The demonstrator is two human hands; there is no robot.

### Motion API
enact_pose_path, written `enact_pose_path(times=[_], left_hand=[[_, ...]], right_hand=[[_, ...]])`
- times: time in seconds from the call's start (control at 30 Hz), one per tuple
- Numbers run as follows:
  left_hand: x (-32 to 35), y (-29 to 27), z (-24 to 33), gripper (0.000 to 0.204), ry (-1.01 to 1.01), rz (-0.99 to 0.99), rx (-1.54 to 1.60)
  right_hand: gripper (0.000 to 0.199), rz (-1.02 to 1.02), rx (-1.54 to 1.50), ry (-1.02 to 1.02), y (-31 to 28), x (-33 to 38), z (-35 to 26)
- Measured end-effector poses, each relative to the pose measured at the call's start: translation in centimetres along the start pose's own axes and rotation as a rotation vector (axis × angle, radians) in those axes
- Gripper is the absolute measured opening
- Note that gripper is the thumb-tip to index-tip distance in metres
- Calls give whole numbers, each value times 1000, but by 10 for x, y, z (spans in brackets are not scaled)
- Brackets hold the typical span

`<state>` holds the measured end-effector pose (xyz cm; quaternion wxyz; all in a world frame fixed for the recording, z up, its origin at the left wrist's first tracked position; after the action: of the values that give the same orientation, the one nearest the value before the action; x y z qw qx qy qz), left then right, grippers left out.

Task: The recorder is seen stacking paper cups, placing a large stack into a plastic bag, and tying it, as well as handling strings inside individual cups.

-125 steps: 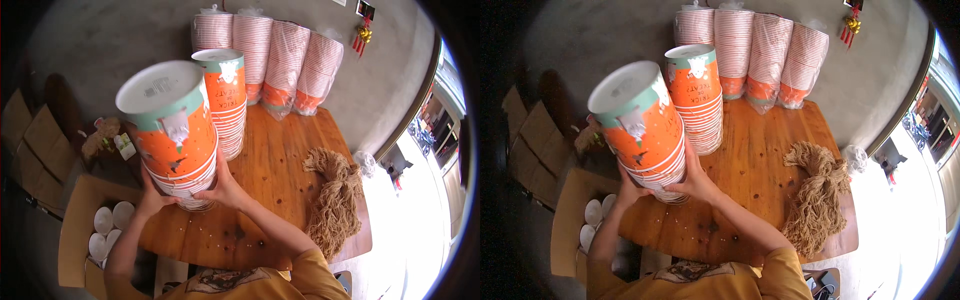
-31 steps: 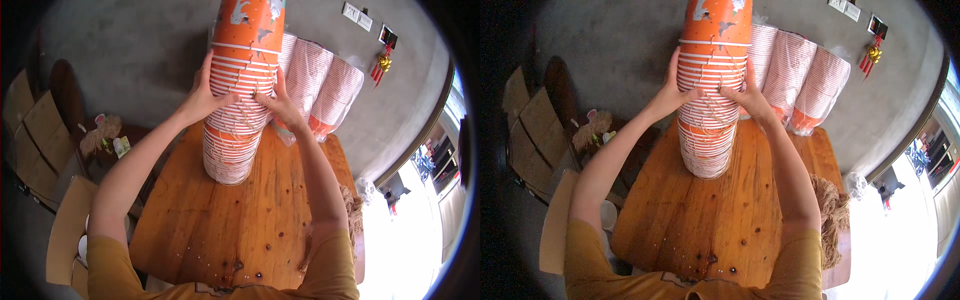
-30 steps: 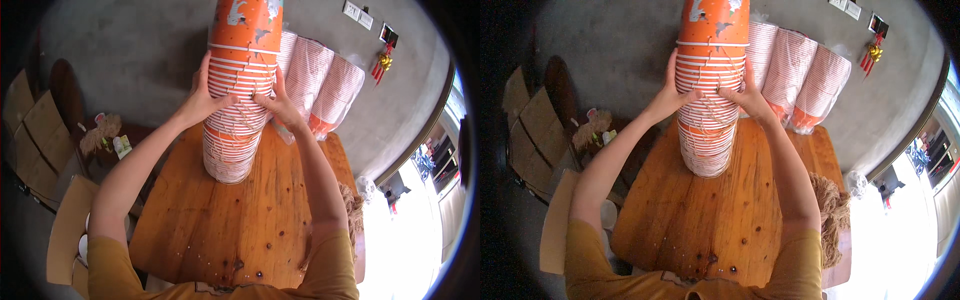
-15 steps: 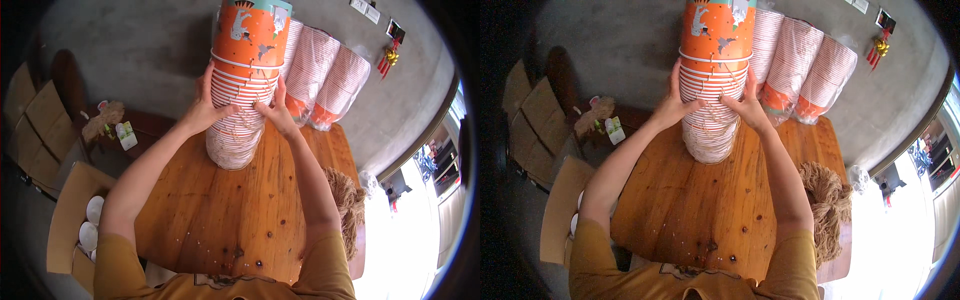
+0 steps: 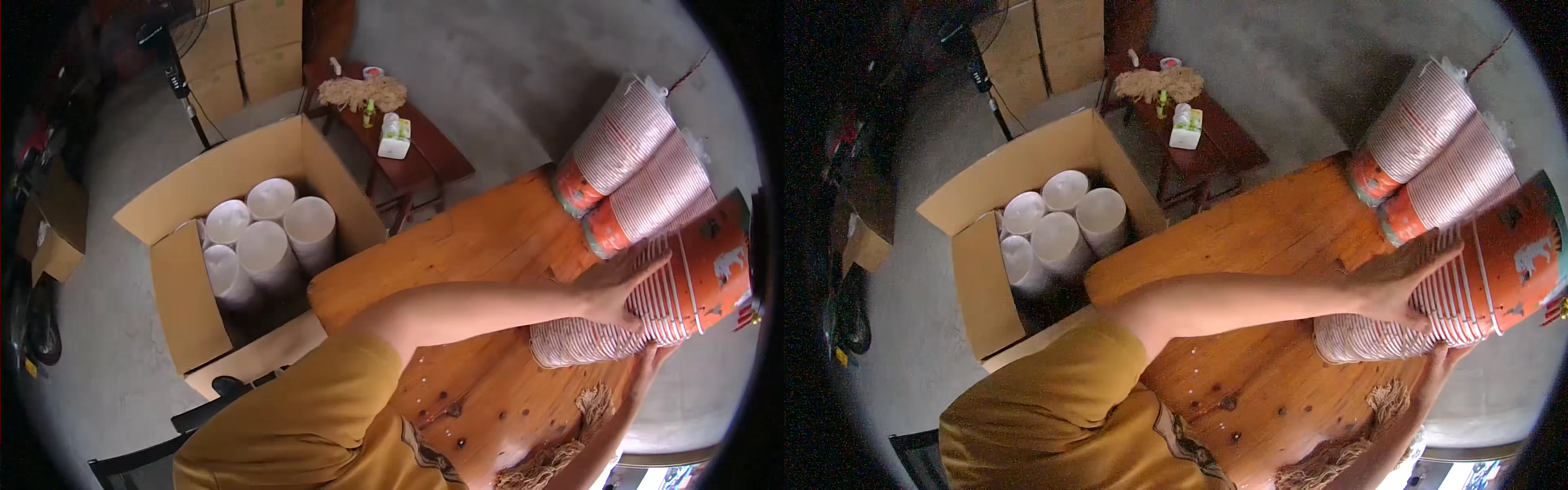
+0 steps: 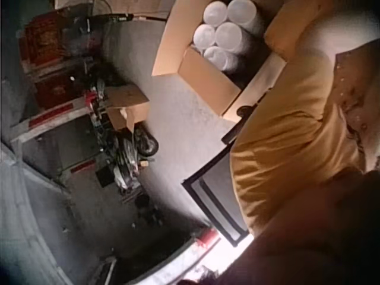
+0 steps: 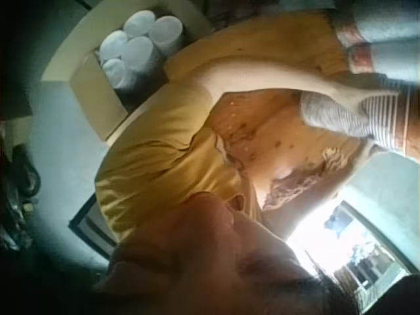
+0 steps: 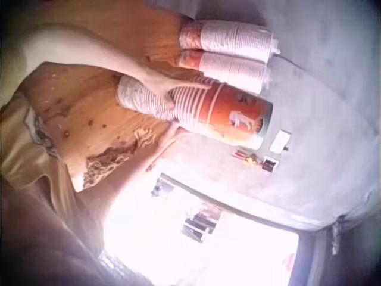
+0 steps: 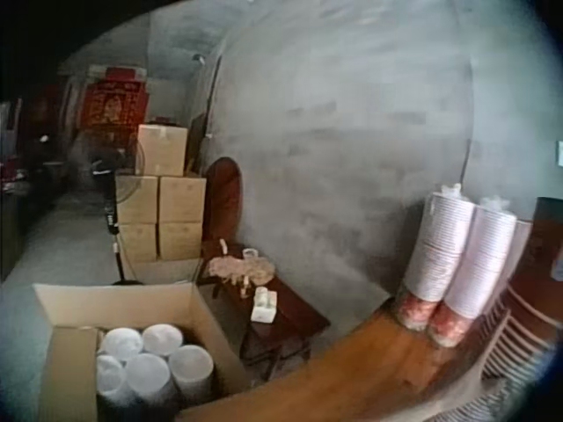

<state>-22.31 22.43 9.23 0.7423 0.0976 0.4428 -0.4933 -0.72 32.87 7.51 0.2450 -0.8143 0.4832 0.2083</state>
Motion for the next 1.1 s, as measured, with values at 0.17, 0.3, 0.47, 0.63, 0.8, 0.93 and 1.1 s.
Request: enact_pose_path(times=[0.17,0.3,0.47,0.63,0.8,0.93,1.1], left_hand=[[20,-8,-1,111,-36,-16,4],[14,32,24,92,0,-114,82],[70,31,-21,89,-132,-69,196],[65,40,-2,106,7,-40,-88],[64,51,-1,106,-4,-85,-35],[65,44,-12,107,37,-67,24],[61,58,-12,108,79,-81,158]], right_hand=[[89,-36,47,142,17,10,-19],[85,97,115,112,-52,24,-11],[80,115,300,226,21,50,11],[98,141,94,-163,31,56,-23],[100,175,17,-211,21,62,-14],[106,151,41,-208,34,60,-11],[105,169,11,-269,25,62,-6]])
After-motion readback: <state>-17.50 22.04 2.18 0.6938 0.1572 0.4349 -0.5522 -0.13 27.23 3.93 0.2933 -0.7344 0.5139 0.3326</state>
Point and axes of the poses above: each hand's wrist, its own x-axis away from the middle knuckle, its own y-axis out of the palm, z = x × y, the point moved 3 cm from there along -x, towards the middle knuckle, and after that the axes turned 2 degrees about -y, right-handed, at the moved point
